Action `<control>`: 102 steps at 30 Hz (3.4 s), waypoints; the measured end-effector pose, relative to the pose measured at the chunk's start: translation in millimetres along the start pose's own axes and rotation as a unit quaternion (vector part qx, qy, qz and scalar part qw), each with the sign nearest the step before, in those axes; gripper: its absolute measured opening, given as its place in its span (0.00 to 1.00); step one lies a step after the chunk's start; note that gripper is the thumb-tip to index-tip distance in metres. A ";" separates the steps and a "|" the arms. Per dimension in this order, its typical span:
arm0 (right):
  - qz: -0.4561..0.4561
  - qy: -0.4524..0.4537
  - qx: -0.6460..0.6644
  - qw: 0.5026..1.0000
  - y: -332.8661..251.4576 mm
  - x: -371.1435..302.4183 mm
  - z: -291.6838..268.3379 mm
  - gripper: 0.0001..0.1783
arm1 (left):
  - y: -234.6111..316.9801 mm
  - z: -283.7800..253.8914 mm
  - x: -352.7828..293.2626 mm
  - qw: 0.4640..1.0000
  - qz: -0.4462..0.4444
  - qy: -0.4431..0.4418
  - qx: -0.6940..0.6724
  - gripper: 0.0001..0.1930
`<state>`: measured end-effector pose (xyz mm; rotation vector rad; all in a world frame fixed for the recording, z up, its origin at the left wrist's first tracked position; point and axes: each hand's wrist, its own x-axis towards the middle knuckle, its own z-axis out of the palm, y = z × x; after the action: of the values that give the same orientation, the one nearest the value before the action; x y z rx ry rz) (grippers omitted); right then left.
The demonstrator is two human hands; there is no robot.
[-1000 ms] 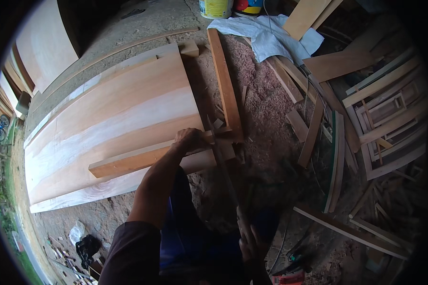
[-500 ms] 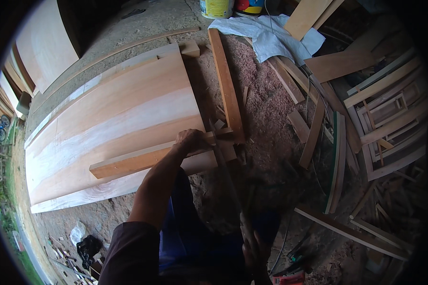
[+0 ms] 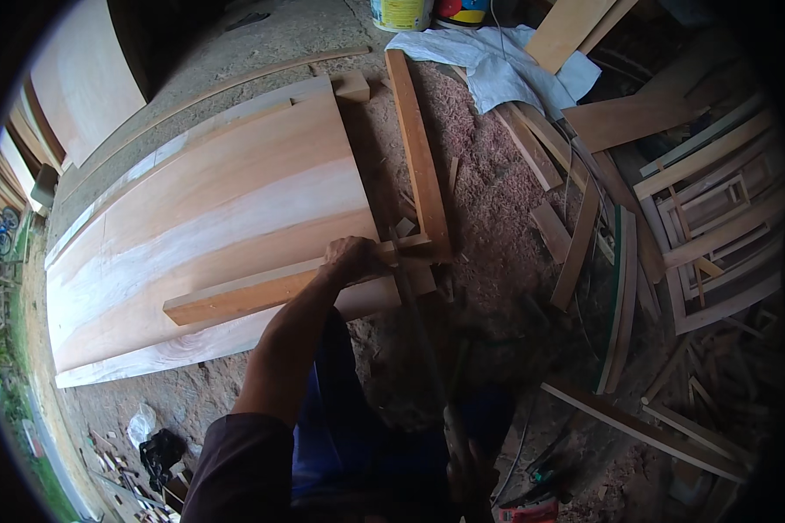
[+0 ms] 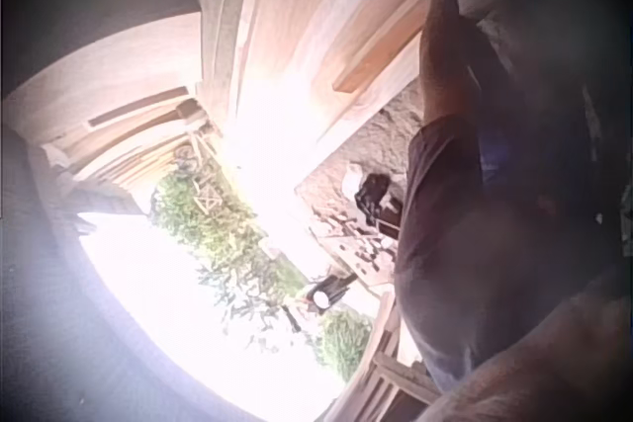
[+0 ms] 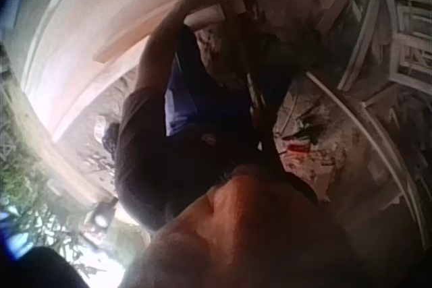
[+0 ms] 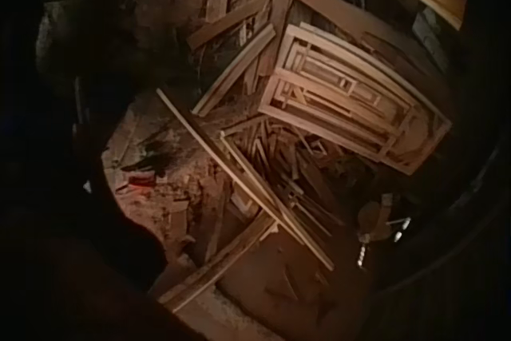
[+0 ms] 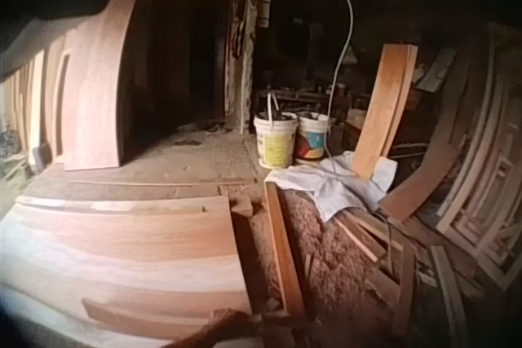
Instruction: The person sits on the floor and assembles a wooden structure. They use a hammer to drive nails into a wooden frame and a hand saw to cut a piece of wood. The person also uses a square tool to measure and align the wood pieces.
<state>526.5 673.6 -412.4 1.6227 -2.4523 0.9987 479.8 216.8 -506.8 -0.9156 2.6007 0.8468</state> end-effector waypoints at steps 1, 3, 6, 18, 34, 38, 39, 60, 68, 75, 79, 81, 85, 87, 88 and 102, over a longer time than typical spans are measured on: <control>0.031 0.011 0.053 0.998 6.5 26.6 15.7 0.29 | 9.1 0.7 -4.9 1.000 -0.006 0.011 0.007 0.38; 0.087 0.044 0.161 0.982 19.8 82.5 48.1 0.29 | 21.8 4.5 -9.7 0.999 0.004 0.031 0.010 0.38; 0.223 -0.014 0.237 0.945 46.3 183.0 92.1 0.31 | 19.1 3.9 -5.4 0.998 0.027 0.055 0.018 0.37; 0.166 -0.008 0.213 0.963 30.6 138.4 74.7 0.29 | 17.0 7.5 -7.6 0.998 0.030 0.054 0.017 0.37; 0.201 -0.026 0.177 0.963 44.1 182.1 86.6 0.31 | 24.0 3.8 -6.0 0.999 0.019 0.019 0.023 0.39; 0.165 0.013 0.245 0.955 37.9 121.6 88.0 0.33 | -4.6 3.8 2.7 0.999 0.010 0.022 0.039 0.39; 0.111 -0.012 0.181 0.977 16.9 89.6 52.0 0.32 | -9.7 5.2 2.2 0.999 0.005 0.002 0.037 0.38; 0.164 0.036 0.205 0.964 30.6 110.9 77.8 0.33 | 28.2 -2.7 -7.4 0.999 0.011 0.036 0.022 0.34; 0.207 -0.060 0.235 0.948 5.9 27.3 22.1 0.28 | -22.0 1.8 13.1 1.000 0.028 0.000 0.002 0.34; 0.177 -0.004 0.195 0.965 38.2 148.5 79.2 0.30 | 17.0 7.9 0.1 0.998 0.025 0.049 0.022 0.39; 0.205 -0.048 0.212 0.954 42.2 157.0 104.1 0.32 | 3.7 -1.8 -8.1 1.000 0.009 0.000 0.021 0.38; 0.152 -0.010 0.226 0.962 17.4 76.2 45.8 0.31 | 2.6 -8.8 -0.7 1.000 0.012 -0.003 0.017 0.37; 0.215 -0.180 0.119 0.953 -34.5 52.6 -29.6 0.30 | 10.8 -7.4 -3.8 1.000 -0.003 -0.005 0.026 0.36; 0.164 0.020 0.259 0.952 18.8 58.3 42.6 0.30 | 27.9 2.3 -7.8 1.000 0.006 0.000 0.023 0.35; 0.147 0.022 0.180 0.972 42.9 102.5 76.4 0.30 | 27.9 1.2 -4.2 0.999 0.016 0.008 0.029 0.35; 0.158 0.030 0.205 0.966 41.6 109.0 76.6 0.29 | 26.4 0.7 -3.6 1.000 0.006 0.018 0.022 0.35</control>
<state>465.9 554.9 -453.7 1.2711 -2.6460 1.6672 465.8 235.7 -494.2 -0.9136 2.6470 0.7790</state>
